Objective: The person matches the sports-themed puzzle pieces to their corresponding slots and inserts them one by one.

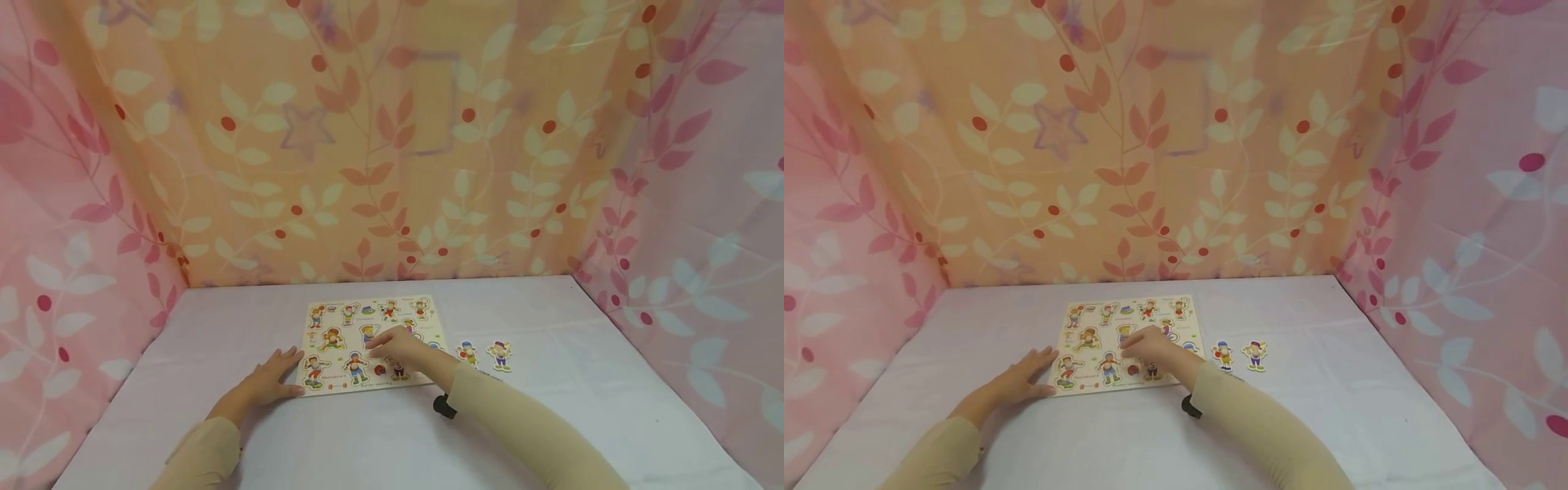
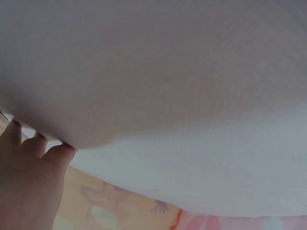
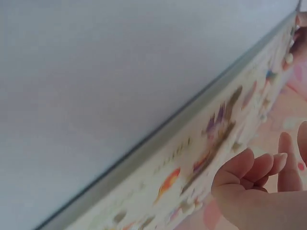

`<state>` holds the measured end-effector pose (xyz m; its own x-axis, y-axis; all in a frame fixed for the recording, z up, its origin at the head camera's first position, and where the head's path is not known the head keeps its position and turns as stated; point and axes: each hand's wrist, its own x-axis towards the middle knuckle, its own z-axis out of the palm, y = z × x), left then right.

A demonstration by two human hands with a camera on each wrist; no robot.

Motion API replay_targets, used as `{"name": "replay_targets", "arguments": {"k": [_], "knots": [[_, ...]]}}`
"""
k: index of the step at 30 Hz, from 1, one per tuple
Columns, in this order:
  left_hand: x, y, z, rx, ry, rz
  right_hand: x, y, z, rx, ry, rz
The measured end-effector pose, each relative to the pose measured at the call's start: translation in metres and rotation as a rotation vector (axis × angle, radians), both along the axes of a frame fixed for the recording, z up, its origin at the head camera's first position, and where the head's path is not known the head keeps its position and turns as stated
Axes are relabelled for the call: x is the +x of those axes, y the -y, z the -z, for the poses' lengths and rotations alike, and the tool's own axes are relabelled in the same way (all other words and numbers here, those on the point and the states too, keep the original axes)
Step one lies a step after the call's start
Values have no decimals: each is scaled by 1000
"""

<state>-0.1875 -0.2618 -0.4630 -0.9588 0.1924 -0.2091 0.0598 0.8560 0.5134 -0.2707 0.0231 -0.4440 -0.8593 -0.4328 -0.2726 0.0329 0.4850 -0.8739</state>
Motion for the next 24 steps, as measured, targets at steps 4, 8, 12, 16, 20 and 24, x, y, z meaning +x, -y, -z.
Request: {"name": "replay_targets", "arguments": {"k": [4,8,12,16,20,24], "knots": [[0,0,1,-7,2,0,-1,-21,-11,-12,-34,34],[0,0,1,-2,3,3,-4,-42,-21,-28,-53,47],[1,0,0,6,-8,11,-6,-65,-35,-7,-48,78],[2,0,-1,12,-13,19,-10,-92,-44,23,-56,93],[2,0,-1,9,-5,9,-13,-120,-50,15,-53,72],[2,-1,-1,10,-3,4,-13,-147,-53,14,-47,64]]}}
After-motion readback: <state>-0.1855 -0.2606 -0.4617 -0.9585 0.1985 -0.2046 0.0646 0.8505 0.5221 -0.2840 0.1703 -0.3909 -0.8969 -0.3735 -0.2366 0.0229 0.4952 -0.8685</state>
